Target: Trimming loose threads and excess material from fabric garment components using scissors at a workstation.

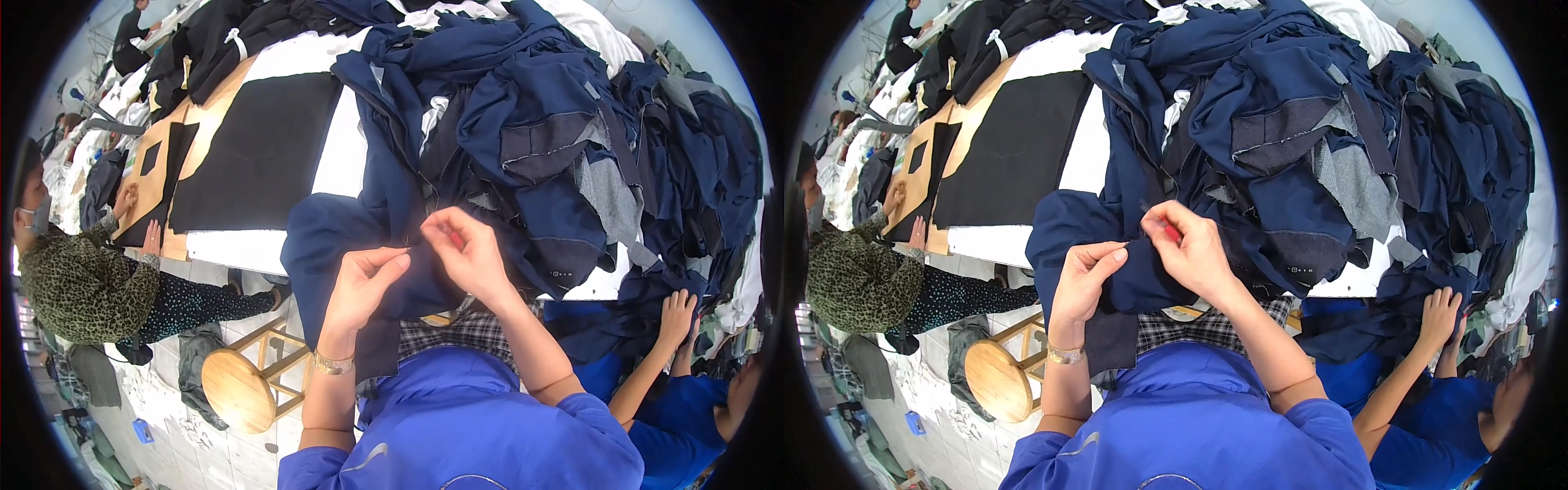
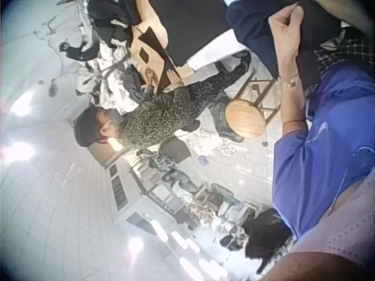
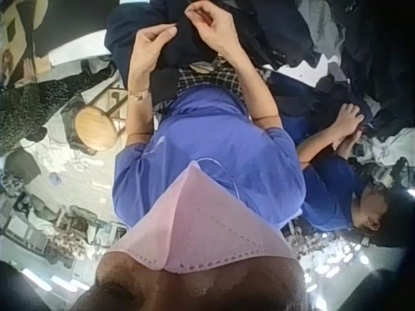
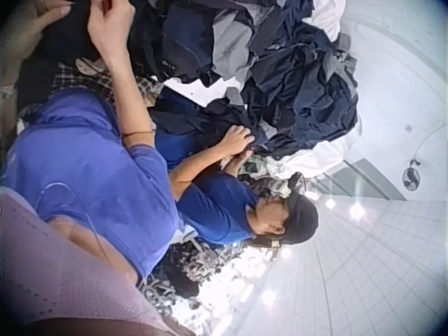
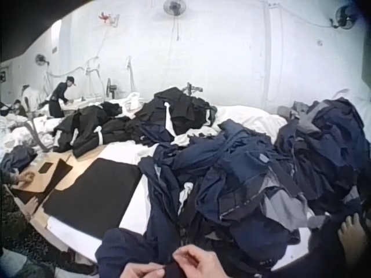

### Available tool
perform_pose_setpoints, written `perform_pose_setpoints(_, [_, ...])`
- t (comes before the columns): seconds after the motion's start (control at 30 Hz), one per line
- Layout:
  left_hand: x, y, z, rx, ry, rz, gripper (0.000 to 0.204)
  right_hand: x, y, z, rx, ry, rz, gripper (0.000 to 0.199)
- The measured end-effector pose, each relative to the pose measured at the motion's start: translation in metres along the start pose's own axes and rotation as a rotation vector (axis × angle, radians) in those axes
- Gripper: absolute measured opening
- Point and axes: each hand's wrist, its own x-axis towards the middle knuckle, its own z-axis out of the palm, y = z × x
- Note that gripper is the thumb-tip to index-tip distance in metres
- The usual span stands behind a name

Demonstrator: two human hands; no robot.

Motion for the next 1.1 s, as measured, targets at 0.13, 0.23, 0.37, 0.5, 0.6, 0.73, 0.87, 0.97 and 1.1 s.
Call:
perform_pose_setpoints(0.13, [0.000, 0.000, -0.001, -0.074, 0.042, -0.007, 0.014, -0.004, -0.007, -0.006, -0.038, 0.042, -0.010, 0.007])
perform_pose_setpoints(0.23, [0.000, 0.000, -0.001, -0.044, 0.048, -0.007, 0.014, -0.006, -0.017, -0.008, -0.184, -0.018, -0.261, 0.015])
perform_pose_setpoints(0.37, [0.001, 0.002, 0.002, 0.001, 0.031, 0.042, 0.013, -0.006, -0.013, -0.006, -0.398, -0.040, -0.485, 0.026])
perform_pose_setpoints(0.5, [0.002, 0.002, 0.002, 0.081, 0.023, 0.106, 0.013, -0.005, -0.010, -0.008, -0.630, -0.029, -0.677, 0.025])
perform_pose_setpoints(0.6, [0.001, 0.001, 0.001, 0.112, 0.028, 0.083, 0.014, -0.004, -0.003, -0.006, -0.684, -0.036, -0.760, 0.022])
perform_pose_setpoints(0.73, [0.002, 0.002, 0.001, 0.082, -0.009, 0.099, 0.016, -0.003, 0.001, -0.006, -0.558, -0.037, -0.645, 0.027])
perform_pose_setpoints(0.87, [0.002, 0.003, 0.000, 0.021, 0.025, 0.054, 0.016, -0.006, -0.003, -0.006, -0.272, 0.057, -0.402, 0.026])
perform_pose_setpoints(0.97, [0.002, 0.004, 0.000, 0.010, 0.032, 0.059, 0.016, -0.010, 0.000, -0.005, -0.120, 0.039, -0.252, 0.022])
perform_pose_setpoints(1.1, [0.003, 0.006, 0.004, 0.097, 0.021, 0.116, 0.015, -0.006, -0.013, -0.002, -0.147, -0.021, -0.337, 0.018])
